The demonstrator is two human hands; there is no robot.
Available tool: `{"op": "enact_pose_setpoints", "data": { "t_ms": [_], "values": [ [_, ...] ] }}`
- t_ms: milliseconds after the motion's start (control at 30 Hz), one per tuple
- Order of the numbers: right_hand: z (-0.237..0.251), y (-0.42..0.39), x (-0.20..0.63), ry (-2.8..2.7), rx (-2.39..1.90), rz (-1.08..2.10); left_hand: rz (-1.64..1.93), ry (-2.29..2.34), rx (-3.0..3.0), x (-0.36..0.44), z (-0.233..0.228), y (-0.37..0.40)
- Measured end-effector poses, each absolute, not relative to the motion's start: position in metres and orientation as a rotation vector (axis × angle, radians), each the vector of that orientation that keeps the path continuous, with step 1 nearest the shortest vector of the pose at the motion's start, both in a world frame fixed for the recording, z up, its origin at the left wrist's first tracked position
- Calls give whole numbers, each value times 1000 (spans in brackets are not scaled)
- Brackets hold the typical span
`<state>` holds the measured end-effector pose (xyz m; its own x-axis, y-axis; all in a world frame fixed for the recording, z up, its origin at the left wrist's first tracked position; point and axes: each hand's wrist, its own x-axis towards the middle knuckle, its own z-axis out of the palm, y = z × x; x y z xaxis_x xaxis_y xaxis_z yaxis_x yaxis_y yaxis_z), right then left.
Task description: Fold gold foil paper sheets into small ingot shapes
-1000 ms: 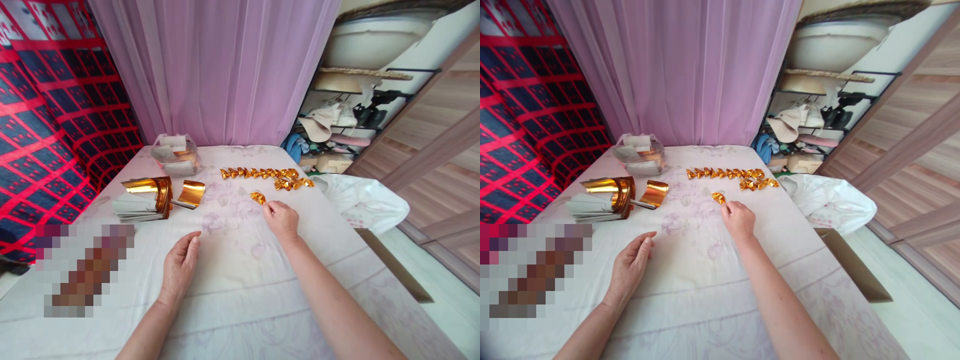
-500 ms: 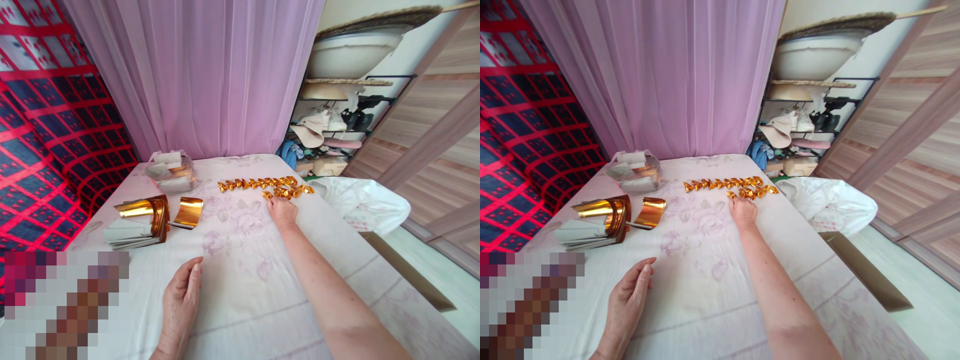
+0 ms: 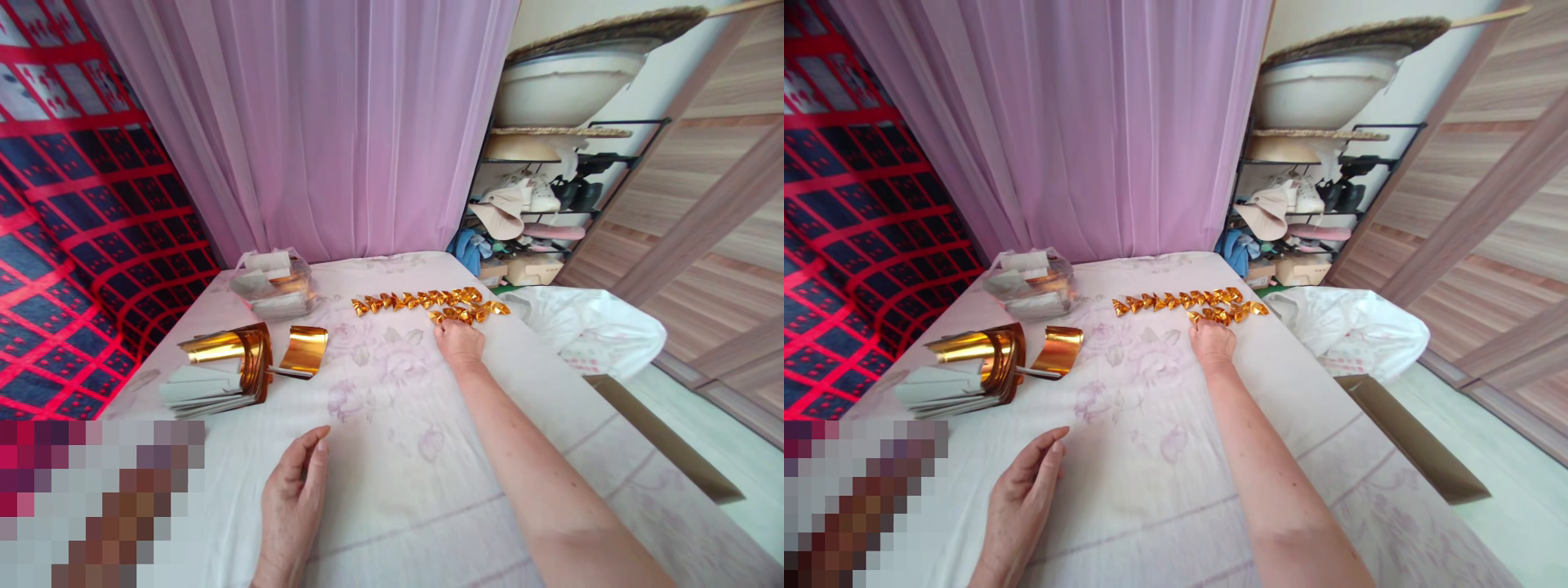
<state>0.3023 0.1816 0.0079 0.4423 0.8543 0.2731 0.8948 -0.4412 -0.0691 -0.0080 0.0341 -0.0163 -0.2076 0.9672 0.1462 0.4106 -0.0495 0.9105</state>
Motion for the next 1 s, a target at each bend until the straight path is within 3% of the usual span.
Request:
{"op": "enact_pose_setpoints", "data": {
  "t_ms": [667, 1000],
  "values": [
    [7, 160, 284, -1698, -2494, -116, 1294, 1627, 1408, -7, -14, 36],
    [7, 154, 250, -1925, -2248, -91, 1421, 1597, 1290, -5, -1, 35]
  ]
}}
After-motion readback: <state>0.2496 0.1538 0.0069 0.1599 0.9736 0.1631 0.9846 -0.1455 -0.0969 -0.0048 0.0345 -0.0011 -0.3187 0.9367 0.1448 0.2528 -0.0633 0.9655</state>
